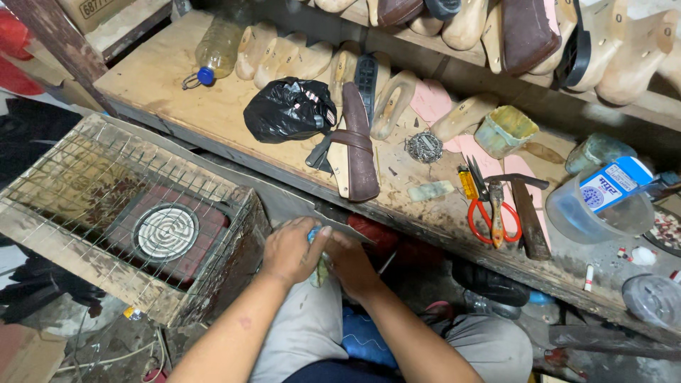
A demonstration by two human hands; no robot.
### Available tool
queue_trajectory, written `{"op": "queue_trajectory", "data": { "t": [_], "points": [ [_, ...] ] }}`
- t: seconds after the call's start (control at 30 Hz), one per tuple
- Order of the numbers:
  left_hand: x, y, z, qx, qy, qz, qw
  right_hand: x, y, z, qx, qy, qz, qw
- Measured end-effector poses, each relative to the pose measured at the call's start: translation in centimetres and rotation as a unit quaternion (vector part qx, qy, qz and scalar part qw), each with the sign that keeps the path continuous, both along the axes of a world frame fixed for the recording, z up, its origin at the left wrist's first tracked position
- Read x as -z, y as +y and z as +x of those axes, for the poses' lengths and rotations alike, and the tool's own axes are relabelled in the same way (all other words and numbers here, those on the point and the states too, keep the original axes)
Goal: The person uses a small pointed tool to work along the sole edge of a brown shoe, then sets the shoe aside. They then open a small container and use a stick to scoop out a yellowish paste.
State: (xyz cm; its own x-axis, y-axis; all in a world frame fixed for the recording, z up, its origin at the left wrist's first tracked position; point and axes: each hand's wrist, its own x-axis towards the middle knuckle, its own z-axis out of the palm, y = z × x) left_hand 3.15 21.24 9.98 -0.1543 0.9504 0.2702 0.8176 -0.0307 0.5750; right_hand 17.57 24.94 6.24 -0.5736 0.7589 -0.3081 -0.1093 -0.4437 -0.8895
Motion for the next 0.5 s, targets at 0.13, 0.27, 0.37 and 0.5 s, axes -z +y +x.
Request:
{"op": "queue_trajectory", "data": {
  "t": [0.13, 0.27, 0.37, 0.5],
  "points": [
    [0.4, 0.0, -1.3, -0.029, -0.056, -0.059, 0.996, 1.9, -1.7, 0.7, -0.022, -0.038, 0.118, 0.992],
    [1.5, 1.3, -3.4, -0.042, -0.108, -0.095, 0.989, 2.6, -2.6, 2.2, -0.044, -0.090, 0.138, 0.985],
    [3.0, 1.4, -4.0, -0.068, -0.156, -0.106, 0.980, 1.7, -3.5, 3.7, -0.108, -0.192, 0.300, 0.928],
    [3.7, 2.0, -6.4, -0.086, -0.286, -0.106, 0.948, -0.4, -5.6, 5.6, -0.123, -0.171, 0.402, 0.891]
  ]
}}
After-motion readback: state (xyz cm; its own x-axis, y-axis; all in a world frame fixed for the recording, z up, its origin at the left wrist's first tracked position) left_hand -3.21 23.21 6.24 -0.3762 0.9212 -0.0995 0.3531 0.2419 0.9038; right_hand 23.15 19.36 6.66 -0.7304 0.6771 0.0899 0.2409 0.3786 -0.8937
